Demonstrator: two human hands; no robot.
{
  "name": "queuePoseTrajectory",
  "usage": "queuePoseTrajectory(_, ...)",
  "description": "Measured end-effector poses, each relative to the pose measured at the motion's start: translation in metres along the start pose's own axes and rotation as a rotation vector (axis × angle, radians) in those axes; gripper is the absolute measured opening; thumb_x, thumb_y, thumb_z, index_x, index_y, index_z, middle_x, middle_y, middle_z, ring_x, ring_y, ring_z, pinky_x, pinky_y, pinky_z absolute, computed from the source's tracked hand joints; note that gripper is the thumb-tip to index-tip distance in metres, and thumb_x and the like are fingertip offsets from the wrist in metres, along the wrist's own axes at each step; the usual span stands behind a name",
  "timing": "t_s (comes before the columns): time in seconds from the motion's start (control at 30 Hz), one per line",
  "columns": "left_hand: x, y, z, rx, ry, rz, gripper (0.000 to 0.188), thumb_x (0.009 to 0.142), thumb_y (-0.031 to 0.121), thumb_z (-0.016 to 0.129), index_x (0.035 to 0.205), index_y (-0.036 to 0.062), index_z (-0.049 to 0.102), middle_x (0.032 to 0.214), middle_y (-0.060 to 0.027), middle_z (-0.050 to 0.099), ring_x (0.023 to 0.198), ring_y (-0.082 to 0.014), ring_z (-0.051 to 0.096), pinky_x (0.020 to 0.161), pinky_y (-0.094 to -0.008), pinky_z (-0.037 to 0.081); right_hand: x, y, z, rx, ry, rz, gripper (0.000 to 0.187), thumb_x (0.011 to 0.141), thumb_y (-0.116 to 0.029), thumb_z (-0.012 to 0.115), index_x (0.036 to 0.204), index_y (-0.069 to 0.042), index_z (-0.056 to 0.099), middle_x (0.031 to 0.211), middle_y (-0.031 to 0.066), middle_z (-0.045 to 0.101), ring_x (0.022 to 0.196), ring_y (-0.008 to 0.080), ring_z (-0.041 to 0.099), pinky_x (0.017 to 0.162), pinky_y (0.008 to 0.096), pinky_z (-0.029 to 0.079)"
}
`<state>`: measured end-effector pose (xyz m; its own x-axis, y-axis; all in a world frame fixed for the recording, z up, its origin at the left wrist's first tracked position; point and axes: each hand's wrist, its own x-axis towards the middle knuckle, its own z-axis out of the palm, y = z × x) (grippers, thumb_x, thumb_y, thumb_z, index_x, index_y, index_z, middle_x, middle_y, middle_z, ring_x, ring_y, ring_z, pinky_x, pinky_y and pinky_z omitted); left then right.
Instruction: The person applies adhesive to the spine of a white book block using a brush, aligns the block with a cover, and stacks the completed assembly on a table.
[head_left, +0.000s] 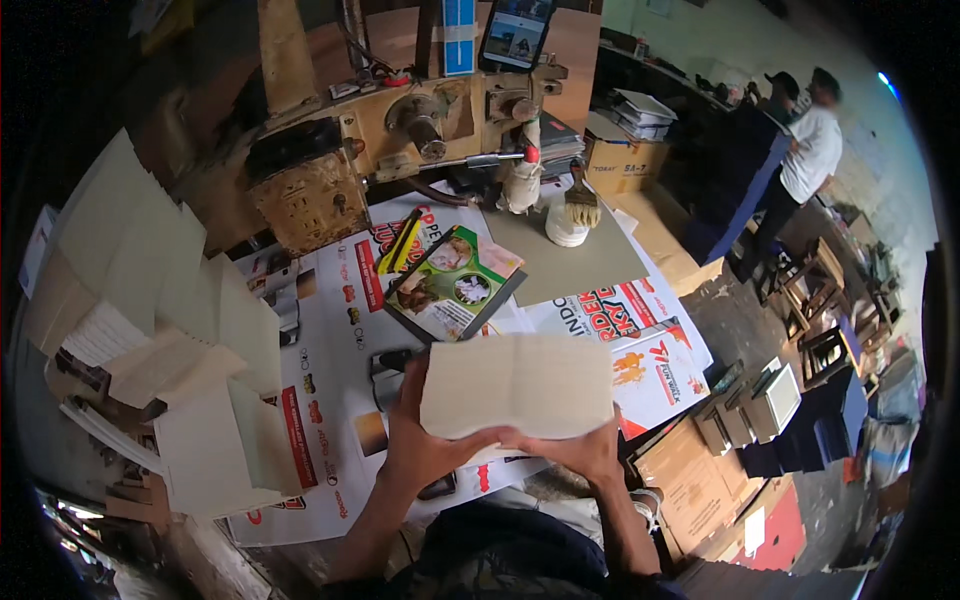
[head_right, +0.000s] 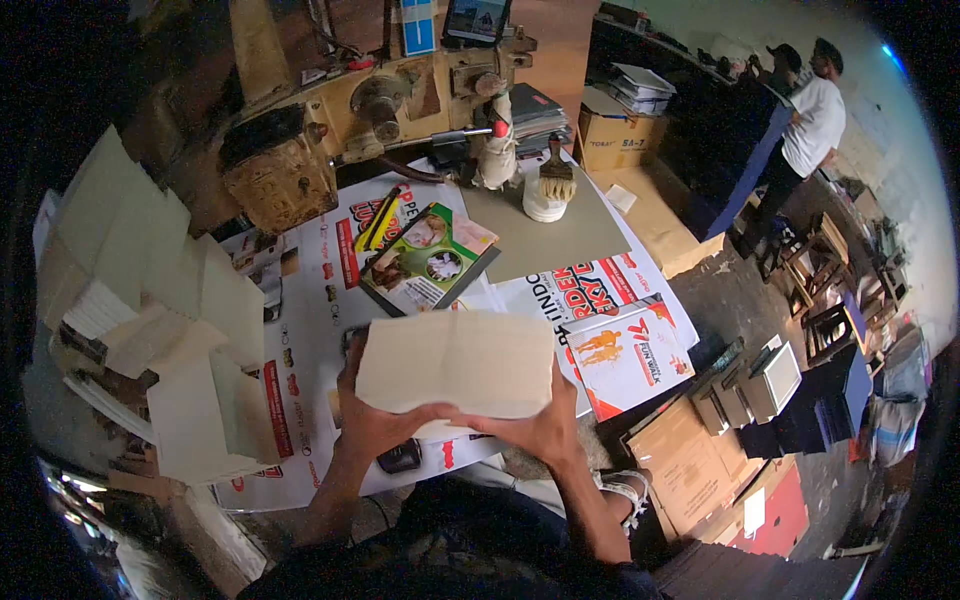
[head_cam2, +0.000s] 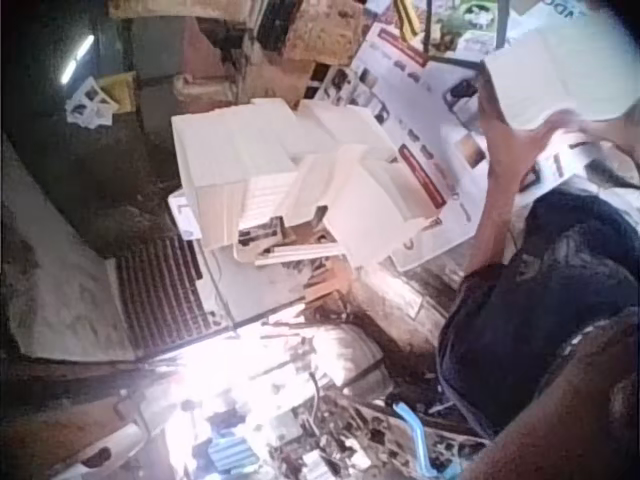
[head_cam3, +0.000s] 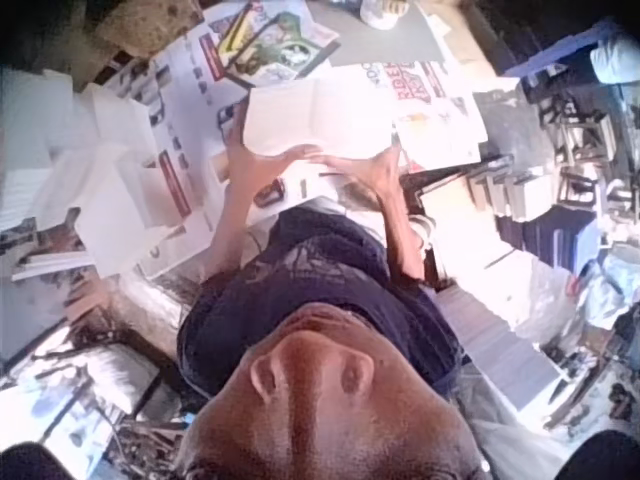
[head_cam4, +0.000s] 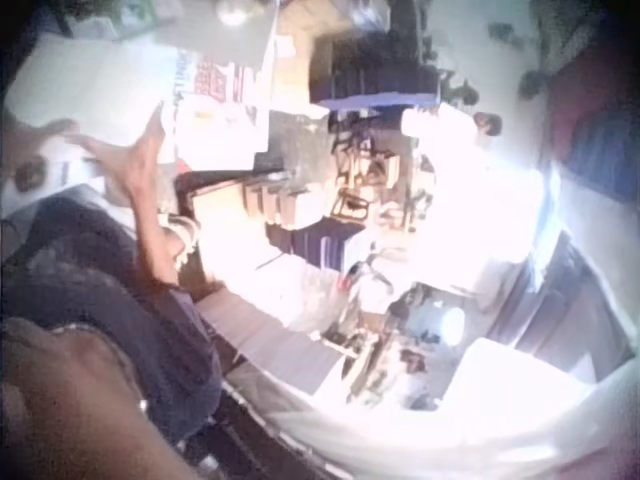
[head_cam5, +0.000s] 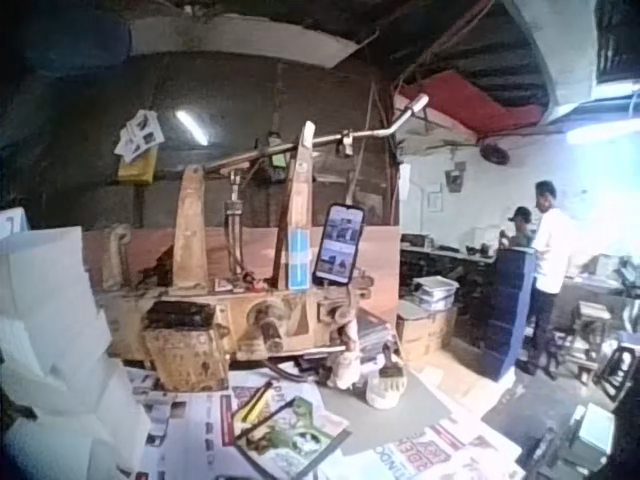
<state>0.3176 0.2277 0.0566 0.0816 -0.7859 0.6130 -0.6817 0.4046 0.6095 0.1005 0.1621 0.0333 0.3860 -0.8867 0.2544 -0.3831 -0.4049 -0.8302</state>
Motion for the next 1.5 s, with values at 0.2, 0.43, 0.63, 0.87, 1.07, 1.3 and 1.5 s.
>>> queuePoseTrajectory(0.2,-0.002,0.021,-0.003,-0.253,0.143,-0.194,0.081,0.064,0.036,0.095,0.125,-0.0001,0.055,0.117,-0.0155,0.059,0.106,-0.0287,0.066,0.088,-0.0399,0.054,0.004,-0.022,-0.01,0.082,-0.013,-0.021,0.103,0.052,-0.042,0.099,0.13,0.003,0.049,0.109,0.0172,0.072,0.099,0.0263,0.073,0.085,0.0364,0.059)
queuePoseTrajectory(0.43,-0.014,0.0,0.004,-0.022,-0.036,-0.205,0.078,0.066,0.035,0.093,0.126,0.0005,0.057,0.119,-0.0184,0.057,0.109,-0.0386,0.061,0.091,-0.0468,0.051,0.003,-0.007,-0.004,-0.024,-0.054,-0.015,0.099,0.055,-0.039,0.097,0.132,0.002,0.049,0.112,0.0163,0.071,0.099,0.0301,0.072,0.085,0.0373,0.059)
queuePoseTrajectory(0.63,-0.026,0.005,0.003,0.131,-0.001,-0.018,0.08,0.069,0.046,0.087,0.128,-0.0002,0.057,0.123,-0.0202,0.054,0.11,-0.0404,0.054,0.093,-0.0497,0.045,-0.021,0.05,-0.007,-0.274,-0.057,-0.239,0.086,0.057,-0.037,0.094,0.127,-0.004,0.058,0.11,0.0165,0.07,0.1,0.0327,0.07,0.087,0.0413,0.057)
queuePoseTrajectory(0.87,-0.048,-0.013,0.012,-0.029,-0.089,-0.267,0.085,0.068,0.042,0.09,0.13,-0.0011,0.052,0.123,-0.0219,0.052,0.109,-0.0401,0.055,0.093,-0.0489,0.046,-0.004,0.003,-0.011,-0.211,-0.137,-0.055,0.083,0.061,-0.042,0.094,0.125,-0.004,0.059,0.109,0.0161,0.07,0.098,0.0309,0.071,0.084,0.0416,0.058)
queuePoseTrajectory(1.07,-0.047,-0.027,0.016,-0.106,-0.083,-0.354,0.08,0.069,0.036,0.091,0.129,-0.0003,0.051,0.123,-0.0196,0.052,0.109,-0.039,0.056,0.093,-0.0482,0.047,-0.003,0.011,0.006,-0.154,-0.062,-0.094,0.079,0.062,-0.048,0.091,0.121,-0.005,0.063,0.11,0.0163,0.069,0.095,0.0325,0.071,0.082,0.0422,0.058)
queuePoseTrajectory(1.3,-0.053,-0.026,0.005,0.095,-0.1,-0.137,0.065,0.074,0.019,0.084,0.129,0.0015,0.053,0.126,-0.0197,0.051,0.115,-0.0383,0.054,0.097,-0.0474,0.046,-0.021,0.055,0.009,-0.361,-0.154,-0.293,0.059,0.068,-0.039,0.085,0.114,-0.006,0.067,0.102,0.0131,0.071,0.09,0.0338,0.071,0.079,0.0433,0.058)
queuePoseTrajectory(1.5,-0.053,-0.028,0.0,0.055,-0.086,-0.158,0.064,0.076,0.021,0.082,0.129,0.0025,0.053,0.127,-0.0201,0.051,0.116,-0.0393,0.053,0.1,-0.0477,0.044,-0.017,0.062,0.019,-0.375,-0.187,-0.285,0.052,0.067,-0.039,0.083,0.105,-0.005,0.07,0.093,0.0123,0.072,0.082,0.0348,0.071,0.073,0.045,0.058)
